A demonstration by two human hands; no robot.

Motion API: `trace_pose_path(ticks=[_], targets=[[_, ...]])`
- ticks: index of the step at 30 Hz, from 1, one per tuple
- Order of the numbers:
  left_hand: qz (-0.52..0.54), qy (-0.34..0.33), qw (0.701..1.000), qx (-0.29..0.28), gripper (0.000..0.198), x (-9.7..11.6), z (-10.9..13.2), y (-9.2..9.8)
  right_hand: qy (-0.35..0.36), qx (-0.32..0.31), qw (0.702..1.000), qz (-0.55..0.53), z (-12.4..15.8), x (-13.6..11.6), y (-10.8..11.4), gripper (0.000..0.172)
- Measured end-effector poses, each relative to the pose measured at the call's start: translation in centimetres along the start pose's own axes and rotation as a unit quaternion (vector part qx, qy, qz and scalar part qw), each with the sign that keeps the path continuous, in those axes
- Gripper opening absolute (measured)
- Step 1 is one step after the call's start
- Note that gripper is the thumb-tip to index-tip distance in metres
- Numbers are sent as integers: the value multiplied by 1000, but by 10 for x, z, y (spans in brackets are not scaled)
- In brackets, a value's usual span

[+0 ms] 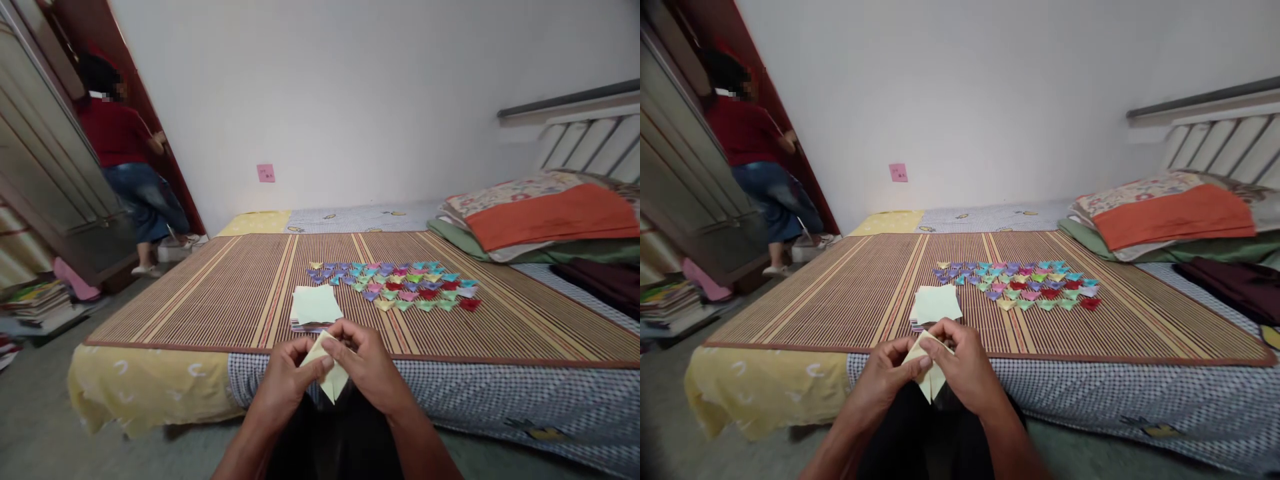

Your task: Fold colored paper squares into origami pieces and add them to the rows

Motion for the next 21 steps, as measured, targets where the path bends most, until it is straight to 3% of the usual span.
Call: trace_pose_path(ticks=[6,15,21], targets=[[47,-17,997,60,26,-2,2,9,-40,-17,997,-64,0,17,-2,35],[55,13,997,55,32,-6,0,10,-11,-22,1000,13,7,5,4,28],[47,-9,997,63,32,0,2,13,-6,30,998,-48,3,8,19,33]])
Point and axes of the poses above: each hand's wrist, its own z-axis away from the middle knuckle, its own y-axis out of the back of the hand, x = y × z, the point moved 9 cm from there along -z, towards the middle knuckle, and after that the axes turned 7 degrees about -y, right-handed, at the moved point
